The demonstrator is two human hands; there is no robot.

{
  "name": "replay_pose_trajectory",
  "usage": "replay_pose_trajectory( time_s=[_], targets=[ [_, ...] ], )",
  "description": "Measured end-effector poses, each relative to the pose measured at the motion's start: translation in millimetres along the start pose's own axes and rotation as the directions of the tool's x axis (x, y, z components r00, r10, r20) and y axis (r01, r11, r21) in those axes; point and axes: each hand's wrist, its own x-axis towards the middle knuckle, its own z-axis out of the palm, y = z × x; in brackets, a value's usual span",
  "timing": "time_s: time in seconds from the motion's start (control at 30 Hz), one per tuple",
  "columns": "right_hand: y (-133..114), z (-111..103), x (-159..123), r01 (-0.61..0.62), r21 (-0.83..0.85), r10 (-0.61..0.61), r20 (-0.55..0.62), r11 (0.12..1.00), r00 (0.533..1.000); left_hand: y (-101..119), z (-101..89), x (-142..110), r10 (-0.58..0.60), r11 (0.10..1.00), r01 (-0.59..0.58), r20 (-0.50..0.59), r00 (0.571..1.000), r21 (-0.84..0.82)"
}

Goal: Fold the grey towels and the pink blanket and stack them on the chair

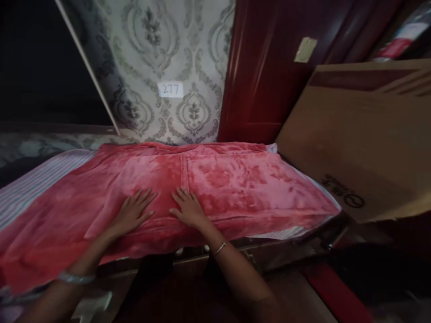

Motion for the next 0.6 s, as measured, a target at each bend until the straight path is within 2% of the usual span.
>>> replay_pose_trajectory(
  time_s=[0.13, 0.23, 0.33, 0.43, 0.5, 0.53, 0.57, 0.6],
  targets=[
    [10, -7, -21, 0.034, 0.085, -0.031, -0.045, 0.996, 0.999, -14, 6.6, 7, 0.007, 0.999, -0.007, -0.01, 1.0, 0.031],
    [24, -7, -42, 0.058, 0.13, -0.034, -0.178, 0.99, 0.984, -21, 6.3, 16, 0.031, 0.999, -0.03, -0.019, 0.999, 0.045],
    [50, -9, -65, 0.094, 0.174, -0.028, -0.352, 0.98, 0.936, -15, -3.5, 35, 0.106, 0.994, -0.106, -0.003, 0.994, 0.003],
    [87, -20, -91, 0.087, 0.215, 0.031, -0.491, 0.973, 0.871, 2, -15.7, 66, 0.216, 0.972, -0.218, -0.029, 0.976, -0.084],
    [115, -32, -112, -0.025, 0.25, 0.17, -0.576, 0.968, 0.799, 17, -20.8, 92, 0.269, 0.954, -0.273, -0.051, 0.962, -0.123],
    [130, -39, -123, -0.106, 0.284, 0.268, -0.624, 0.953, 0.734, 25, -22.1, 105, 0.292, 0.945, -0.296, -0.05, 0.955, -0.138],
    [144, -46, -136, -0.18, 0.331, 0.366, -0.672, 0.926, 0.644, 34, -22.6, 118, 0.318, 0.934, -0.321, -0.046, 0.947, -0.155],
    [158, -53, -149, -0.236, 0.393, 0.456, -0.713, 0.889, 0.533, 43, -22.4, 129, 0.345, 0.92, -0.347, -0.048, 0.938, -0.179]
  ],
)
